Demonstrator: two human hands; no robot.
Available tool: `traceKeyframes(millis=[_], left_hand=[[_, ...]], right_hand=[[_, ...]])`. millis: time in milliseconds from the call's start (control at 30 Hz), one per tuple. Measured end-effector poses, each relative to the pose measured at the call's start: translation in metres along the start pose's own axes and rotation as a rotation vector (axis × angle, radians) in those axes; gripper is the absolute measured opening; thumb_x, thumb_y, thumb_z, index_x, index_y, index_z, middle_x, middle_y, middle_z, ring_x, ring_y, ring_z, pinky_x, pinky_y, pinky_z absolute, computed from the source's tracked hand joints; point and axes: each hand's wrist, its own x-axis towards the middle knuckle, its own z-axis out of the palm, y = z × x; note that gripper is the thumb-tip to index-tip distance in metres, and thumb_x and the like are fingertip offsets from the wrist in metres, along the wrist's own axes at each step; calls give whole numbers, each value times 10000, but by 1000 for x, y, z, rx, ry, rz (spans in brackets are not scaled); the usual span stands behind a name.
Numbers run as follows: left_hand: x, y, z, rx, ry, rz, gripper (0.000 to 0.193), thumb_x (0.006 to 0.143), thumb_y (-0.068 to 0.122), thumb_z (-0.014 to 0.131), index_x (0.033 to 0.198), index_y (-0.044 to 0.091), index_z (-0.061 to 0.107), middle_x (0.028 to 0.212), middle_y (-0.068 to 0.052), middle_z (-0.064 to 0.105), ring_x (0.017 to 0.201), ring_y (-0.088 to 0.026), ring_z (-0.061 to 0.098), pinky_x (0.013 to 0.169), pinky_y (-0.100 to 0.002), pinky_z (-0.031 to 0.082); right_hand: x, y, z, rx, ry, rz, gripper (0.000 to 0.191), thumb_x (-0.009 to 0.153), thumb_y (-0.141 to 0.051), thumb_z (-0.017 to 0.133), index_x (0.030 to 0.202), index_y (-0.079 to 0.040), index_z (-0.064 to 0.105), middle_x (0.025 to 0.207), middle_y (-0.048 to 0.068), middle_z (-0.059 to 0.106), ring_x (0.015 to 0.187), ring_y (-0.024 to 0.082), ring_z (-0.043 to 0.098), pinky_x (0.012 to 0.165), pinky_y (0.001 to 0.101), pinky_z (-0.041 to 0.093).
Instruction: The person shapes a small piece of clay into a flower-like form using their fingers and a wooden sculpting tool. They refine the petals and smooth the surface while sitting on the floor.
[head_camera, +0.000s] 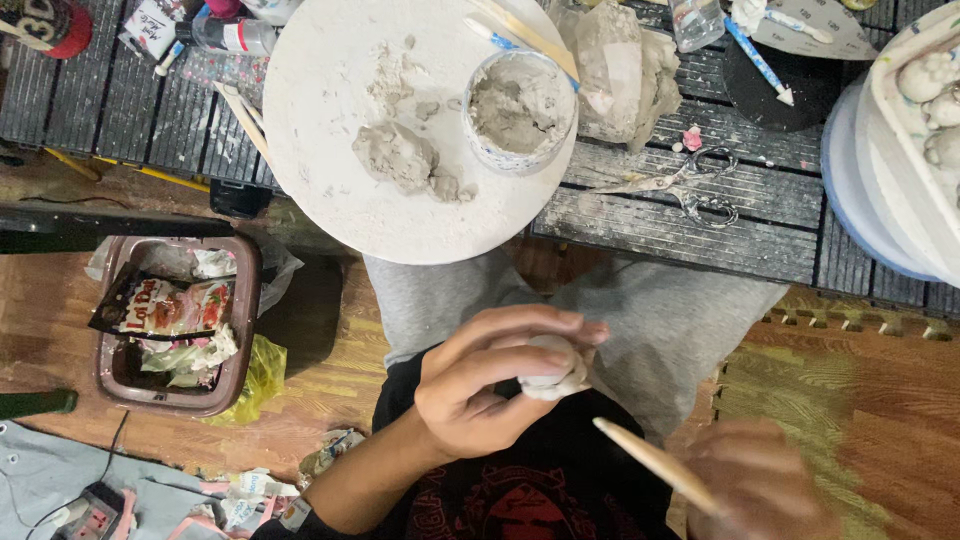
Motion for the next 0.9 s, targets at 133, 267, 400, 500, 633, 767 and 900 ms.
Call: traceKeyframes(millis=[133,267,400,500,633,767,900], left_hand=[[2,4,-4,37,-115,-112,263,971,-21,768,1217,-34,675,1373,-199,562,1249,-365,716,970,-366,650],[6,9,-7,189,-153,-54,344,950,-3,814,1267,-15,680,1303,-167,649,1176,-301,742,980,-352,669],[12,15,-15,263,-207,-50,377,941,-9,808,1288,-27,661,1263,-199,710,1172,-298,759,952,-367,665],[15,16,-16,212,-218,-51,373,949,1,811,1288,-32,660,1273,-208,708,1160,-301,769,949,-363,680],[18,17,-19,217,-280,-33,381,952,-7,791,1298,-64,644,1305,-218,694,1192,-330,758,981,-395,667],[19,18,-20,221,-288,-14,366,951,-14,790,1287,-61,652,1305,-211,693,1170,-331,760,989,-399,668],[21,21,-20,338,-241,45,341,931,0,816,1237,-44,671,1261,-210,704,1146,-320,771,942,-377,675]], right_hand=[[16,25,-9,266,263,17,96,992,-140,617,1073,-92,638,802,9,745,664,103,711,551,316,593],[42,28,-15,382,285,78,124,995,-121,597,993,-11,655,696,109,701,547,133,646,429,324,504],[71,5,-21,327,128,164,201,1041,-198,571,972,-21,636,641,83,649,544,152,585,450,346,501],[90,1,-23,336,-23,109,252,1067,-245,540,983,-22,621,657,75,635,538,133,575,520,367,495],[101,12,-28,353,-113,56,229,1066,-233,528,979,-37,608,657,69,635,568,145,557,542,391,503],[87,14,-34,397,-95,126,219,1048,-243,565,971,-50,635,666,34,636,584,164,566,531,381,503],[67,7,-22,381,-7,90,183,1020,-245,600,955,-74,612,700,33,651,617,175,620,551,358,548]])
